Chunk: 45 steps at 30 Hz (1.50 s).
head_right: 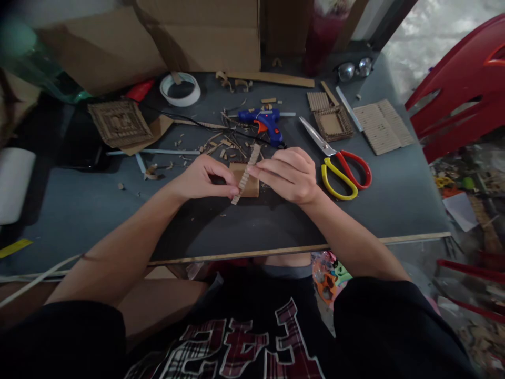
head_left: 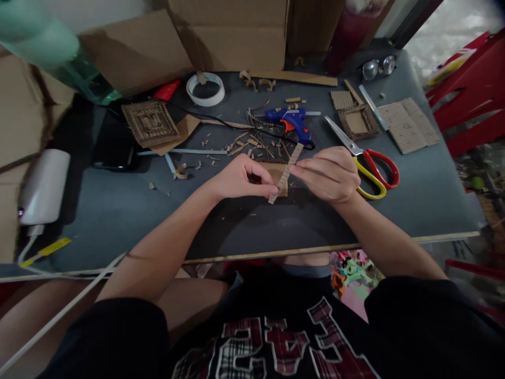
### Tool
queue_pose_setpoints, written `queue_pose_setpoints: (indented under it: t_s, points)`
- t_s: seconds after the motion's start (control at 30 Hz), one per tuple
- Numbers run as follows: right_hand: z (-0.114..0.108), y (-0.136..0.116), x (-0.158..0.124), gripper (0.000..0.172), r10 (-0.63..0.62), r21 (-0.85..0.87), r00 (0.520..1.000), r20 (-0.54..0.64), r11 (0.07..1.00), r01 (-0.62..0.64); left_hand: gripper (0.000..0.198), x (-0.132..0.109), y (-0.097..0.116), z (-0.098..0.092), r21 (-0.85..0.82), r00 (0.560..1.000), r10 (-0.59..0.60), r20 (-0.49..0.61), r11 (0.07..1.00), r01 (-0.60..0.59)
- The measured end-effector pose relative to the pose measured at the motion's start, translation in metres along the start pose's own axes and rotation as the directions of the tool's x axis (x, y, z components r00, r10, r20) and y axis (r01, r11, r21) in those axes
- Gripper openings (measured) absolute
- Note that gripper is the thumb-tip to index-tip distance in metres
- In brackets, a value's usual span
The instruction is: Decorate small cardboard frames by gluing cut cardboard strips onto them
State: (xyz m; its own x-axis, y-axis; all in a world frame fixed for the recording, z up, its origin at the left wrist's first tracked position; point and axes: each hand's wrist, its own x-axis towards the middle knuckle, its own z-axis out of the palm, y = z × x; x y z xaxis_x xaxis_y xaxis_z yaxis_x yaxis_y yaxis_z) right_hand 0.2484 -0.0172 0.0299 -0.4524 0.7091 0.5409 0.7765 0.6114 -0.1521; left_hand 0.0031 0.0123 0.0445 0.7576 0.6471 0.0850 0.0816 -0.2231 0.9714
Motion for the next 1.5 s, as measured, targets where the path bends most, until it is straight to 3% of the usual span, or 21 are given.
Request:
queue_pose_setpoints:
  t_s: [0.27,0.43,0.53,0.6,0.67,0.73,0.77,0.87,0.93,1.0,1.13,1.23,1.4,1.5]
  points:
    - [-0.001,-0.006,0.006,0.032,-0.022,-0.045,0.999,-0.034,0.999,0.02,0.029,-0.001,-0.003,-0.003,-0.017,0.999,0.004,-0.051,1.0,-0.005]
    - [0.006,-0.006,0.008,0.022,-0.106,-0.036,0.978,-0.177,0.994,0.102,0.034,0.001,-0.003,0.001,-0.075,1.0,0.004,-0.013,0.997,-0.005]
    - [0.006,-0.008,0.013,0.018,-0.013,0.024,0.974,-0.227,1.0,0.019,0.041,0.003,-0.009,0.002,-0.126,0.986,0.0,-0.168,0.992,-0.022]
    - [-0.002,-0.009,0.016,0.019,0.121,0.051,0.985,-0.12,0.992,-0.115,0.044,0.006,-0.017,0.001,-0.151,0.942,0.008,-0.335,0.987,-0.062]
    - [-0.018,-0.006,0.017,0.021,0.246,-0.002,0.969,0.003,0.969,-0.246,0.044,0.01,-0.025,-0.001,-0.132,0.869,0.031,-0.493,0.985,-0.11]
    - [-0.039,0.001,0.013,0.021,0.38,-0.138,0.922,0.081,0.92,-0.367,0.043,0.013,-0.032,-0.003,-0.075,0.798,0.066,-0.599,0.988,-0.138]
    - [-0.05,0.006,0.008,0.022,0.478,-0.235,0.873,0.097,0.863,-0.446,0.042,0.015,-0.035,-0.003,-0.05,0.771,0.078,-0.632,0.989,-0.14]
    - [-0.077,0.026,-0.016,0.034,0.793,-0.528,0.6,0.108,0.557,-0.641,0.041,0.015,-0.037,-0.002,-0.031,0.734,0.064,-0.676,0.993,-0.115]
    - [-0.084,0.039,-0.036,0.051,0.834,-0.58,0.525,0.171,0.516,-0.63,0.043,0.014,-0.036,0.001,-0.044,0.753,0.045,-0.656,0.994,-0.097]
    - [-0.085,0.049,-0.053,0.043,0.809,-0.547,0.543,0.225,0.566,-0.617,0.043,0.012,-0.034,0.005,-0.049,0.791,0.044,-0.611,0.994,-0.093]
    - [-0.078,0.054,-0.07,0.031,0.82,-0.446,0.549,0.161,0.557,-0.701,0.041,0.01,-0.031,0.013,-0.064,0.84,0.026,-0.542,0.995,-0.073]
    - [-0.075,0.052,-0.068,0.035,0.813,-0.432,0.555,0.176,0.571,-0.698,0.042,0.011,-0.032,0.014,-0.091,0.828,0.02,-0.56,0.992,-0.085]
    - [-0.082,0.053,-0.05,0.029,0.85,-0.499,0.461,0.253,0.523,-0.691,0.043,0.012,-0.033,0.008,-0.064,0.787,0.061,-0.614,0.99,-0.127]
    - [-0.086,0.055,-0.046,0.026,0.84,-0.467,0.461,0.287,0.543,-0.698,0.045,0.012,-0.033,0.006,0.004,0.787,0.087,-0.61,0.994,-0.107]
